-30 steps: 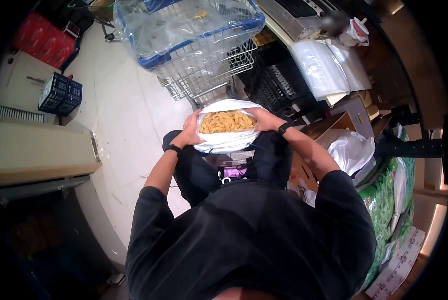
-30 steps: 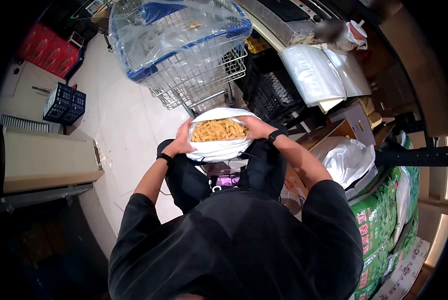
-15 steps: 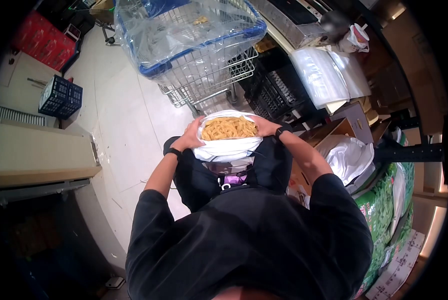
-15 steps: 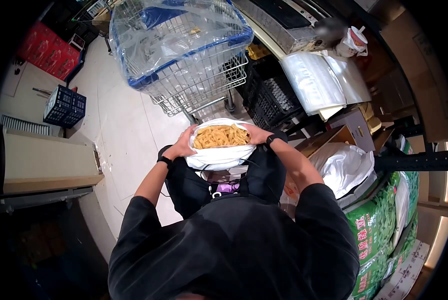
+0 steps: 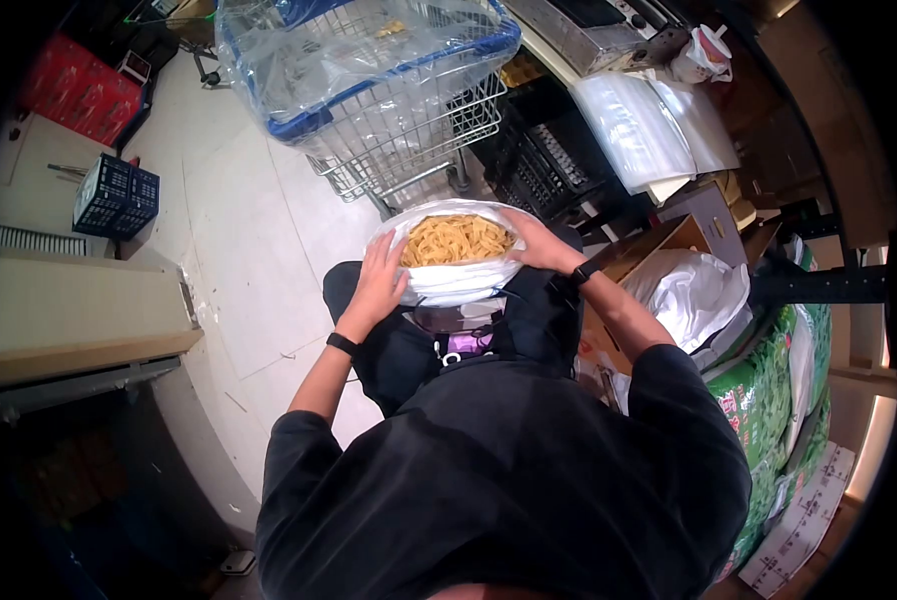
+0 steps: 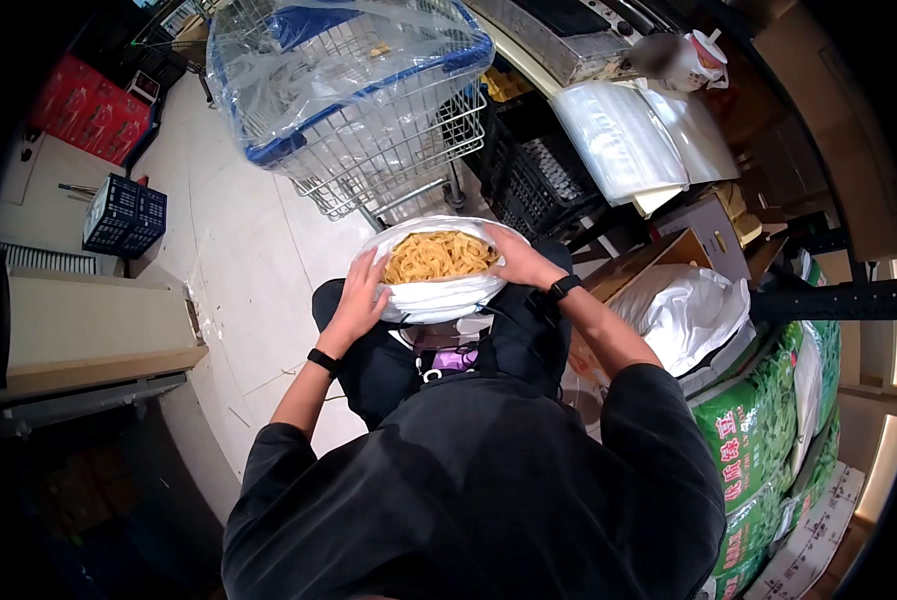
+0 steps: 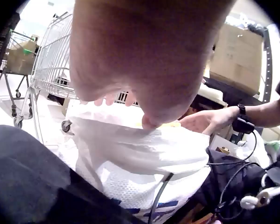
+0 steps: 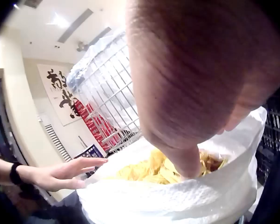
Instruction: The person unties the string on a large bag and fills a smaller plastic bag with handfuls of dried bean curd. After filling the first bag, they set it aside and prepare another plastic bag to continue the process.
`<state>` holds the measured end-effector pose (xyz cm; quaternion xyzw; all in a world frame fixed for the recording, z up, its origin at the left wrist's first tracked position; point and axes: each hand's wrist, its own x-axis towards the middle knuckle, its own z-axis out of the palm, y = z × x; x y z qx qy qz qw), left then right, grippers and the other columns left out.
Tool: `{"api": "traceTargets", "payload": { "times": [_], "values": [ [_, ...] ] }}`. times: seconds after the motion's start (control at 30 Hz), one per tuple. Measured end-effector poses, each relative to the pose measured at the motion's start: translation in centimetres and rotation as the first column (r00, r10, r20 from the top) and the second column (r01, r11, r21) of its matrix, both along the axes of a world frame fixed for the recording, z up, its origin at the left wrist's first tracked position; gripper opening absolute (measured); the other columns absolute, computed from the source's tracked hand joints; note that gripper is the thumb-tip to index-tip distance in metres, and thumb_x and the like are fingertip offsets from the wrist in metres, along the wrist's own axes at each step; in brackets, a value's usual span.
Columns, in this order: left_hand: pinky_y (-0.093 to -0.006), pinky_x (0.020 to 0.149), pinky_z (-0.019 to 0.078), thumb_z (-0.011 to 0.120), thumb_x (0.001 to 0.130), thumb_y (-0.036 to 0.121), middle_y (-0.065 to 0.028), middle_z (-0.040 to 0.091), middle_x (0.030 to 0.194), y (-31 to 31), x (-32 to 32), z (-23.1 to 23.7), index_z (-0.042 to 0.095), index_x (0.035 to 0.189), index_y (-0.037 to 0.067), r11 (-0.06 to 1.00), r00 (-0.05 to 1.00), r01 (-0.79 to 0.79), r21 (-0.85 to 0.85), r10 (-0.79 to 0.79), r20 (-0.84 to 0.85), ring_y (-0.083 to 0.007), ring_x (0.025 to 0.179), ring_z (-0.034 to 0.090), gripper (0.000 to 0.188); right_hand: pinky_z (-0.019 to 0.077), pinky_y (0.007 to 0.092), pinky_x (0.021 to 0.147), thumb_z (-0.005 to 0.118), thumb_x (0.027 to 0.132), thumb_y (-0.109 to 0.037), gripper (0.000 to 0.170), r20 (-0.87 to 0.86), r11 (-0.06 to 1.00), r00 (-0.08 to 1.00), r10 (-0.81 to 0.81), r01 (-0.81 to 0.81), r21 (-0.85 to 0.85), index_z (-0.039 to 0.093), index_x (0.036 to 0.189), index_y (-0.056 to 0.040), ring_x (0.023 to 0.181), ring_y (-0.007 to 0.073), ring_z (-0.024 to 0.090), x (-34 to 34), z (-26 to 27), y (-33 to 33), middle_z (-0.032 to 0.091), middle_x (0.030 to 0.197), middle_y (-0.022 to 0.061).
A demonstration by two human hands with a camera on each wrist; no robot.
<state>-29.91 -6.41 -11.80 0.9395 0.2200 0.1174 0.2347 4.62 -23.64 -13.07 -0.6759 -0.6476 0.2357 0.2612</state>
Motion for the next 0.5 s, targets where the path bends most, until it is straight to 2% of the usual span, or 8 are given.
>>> {"api": "traceTargets", "payload": {
  "times": [0.03, 0.1, 0.23, 0.3, 0.37, 0.4, 0.43, 0.5],
  "values": [
    [-0.0515, 0.128, 0.0250, 0.067, 0.096, 0.016, -0.0239, 0.033, 0.166, -0.4, 0.0, 0.3, 0.037, 0.160, 0.007, 1.000, 1.000, 0.002, -0.001, -0.002, 0.001, -0.0431, 0.154, 0.030, 0.071, 0.0389, 0.0424, 0.121, 0.087, 0.077, -0.010, 0.089, 0.001, 1.000, 1.000, -0.002, 0.002, -0.001, 0.042, 0.151, 0.0057, 0.143, 0.0409, 0.048, -0.2, 1.1, -0.2, 0.050, 0.152, 0.0271],
    [-0.0554, 0.128, 0.0229, 0.064, 0.096, 0.016, -0.0243, 0.037, 0.163, -1.3, 0.2, 1.1, 0.044, 0.156, 0.005, 0.998, 0.998, 0.056, 0.034, -0.055, -0.025, -0.0436, 0.153, 0.032, 0.064, 0.0480, 0.0430, 0.110, 0.081, 0.083, -0.008, 0.063, -0.009, 0.999, 0.999, -0.031, 0.032, 0.034, 0.055, 0.139, 0.0039, 0.129, 0.0391, 0.060, -0.4, 4.1, -0.6, 0.062, 0.137, 0.0239],
    [-0.0537, 0.128, 0.0242, 0.063, 0.100, 0.020, -0.0221, 0.036, 0.164, -3.5, -0.6, 1.5, 0.046, 0.154, 0.005, 0.987, 0.985, 0.161, 0.023, -0.160, -0.057, -0.0423, 0.153, 0.032, 0.058, 0.0541, 0.0401, 0.099, 0.077, 0.087, -0.007, 0.040, -0.040, 0.996, 0.995, -0.088, 0.089, 0.024, 0.067, 0.124, 0.0025, 0.112, 0.0327, 0.069, -1.1, 14.9, -2.5, 0.071, 0.125, 0.0175],
    [-0.0535, 0.128, 0.0239, 0.065, 0.100, 0.020, -0.0225, 0.037, 0.163, -4.6, -1.0, 1.2, 0.046, 0.153, 0.002, 0.984, 0.984, 0.172, -0.050, -0.174, -0.043, -0.0424, 0.153, 0.032, 0.059, 0.0558, 0.0353, 0.089, 0.076, 0.090, -0.009, 0.025, -0.213, 0.971, 0.959, -0.184, 0.211, 0.111, 0.071, 0.113, 0.0015, 0.098, 0.0216, 0.071, -0.8, 20.7, -3.8, 0.074, 0.112, 0.0121],
    [-0.0525, 0.128, 0.0240, 0.065, 0.098, 0.018, -0.0243, 0.038, 0.162, -5.5, -1.0, 1.8, 0.046, 0.152, 0.000, 0.984, 0.987, 0.156, -0.086, -0.159, -0.037, -0.0417, 0.153, 0.033, 0.060, 0.0566, 0.0331, 0.083, 0.076, 0.092, -0.013, 0.020, -0.221, 0.901, 0.904, -0.367, 0.404, 0.159, 0.072, 0.106, 0.0010, 0.089, 0.0211, 0.071, 1.0, 25.0, -5.0, 0.073, 0.098, 0.0129],
    [-0.0523, 0.128, 0.0236, 0.065, 0.099, 0.018, -0.0245, 0.037, 0.163, -5.8, -1.1, 1.9, 0.045, 0.153, 0.000, 0.985, 0.988, 0.148, -0.087, -0.152, -0.038, -0.0417, 0.154, 0.032, 0.061, 0.0561, 0.0323, 0.079, 0.076, 0.093, -0.014, 0.019, -0.093, 0.821, 0.877, -0.471, 0.475, 0.318, 0.071, 0.103, 0.0014, 0.084, 0.0178, 0.070, 2.2, 26.5, -5.3, 0.073, 0.093, 0.0119],
    [-0.0520, 0.129, 0.0231, 0.065, 0.099, 0.018, -0.0246, 0.036, 0.163, -6.0, -1.1, 1.9, 0.044, 0.154, 0.000, 0.987, 0.989, 0.137, -0.085, -0.141, -0.039, -0.0418, 0.154, 0.031, 0.062, 0.0559, 0.0349, 0.078, 0.075, 0.094, -0.017, 0.020, -0.067, 0.746, 0.816, -0.574, 0.555, 0.368, 0.071, 0.099, 0.0012, 0.084, 0.0236, 0.071, 4.7, 26.7, -5.5, 0.074, 0.092, 0.0142],
    [-0.0520, 0.129, 0.0226, 0.064, 0.099, 0.018, -0.0247, 0.036, 0.164, -6.5, -1.1, 2.2, 0.044, 0.155, 0.000, 0.989, 0.992, 0.120, -0.088, -0.123, -0.025, -0.0421, 0.154, 0.030, 0.062, 0.0547, 0.0462, 0.085, 0.079, 0.091, -0.033, 0.042, 0.299, 0.686, 0.627, -0.719, 0.570, 0.452, 0.067, 0.106, 0.0038, 0.096, 0.0411, 0.069, 9.0, 26.6, -6.0, 0.073, 0.105, 0.0222]
  ]
}}
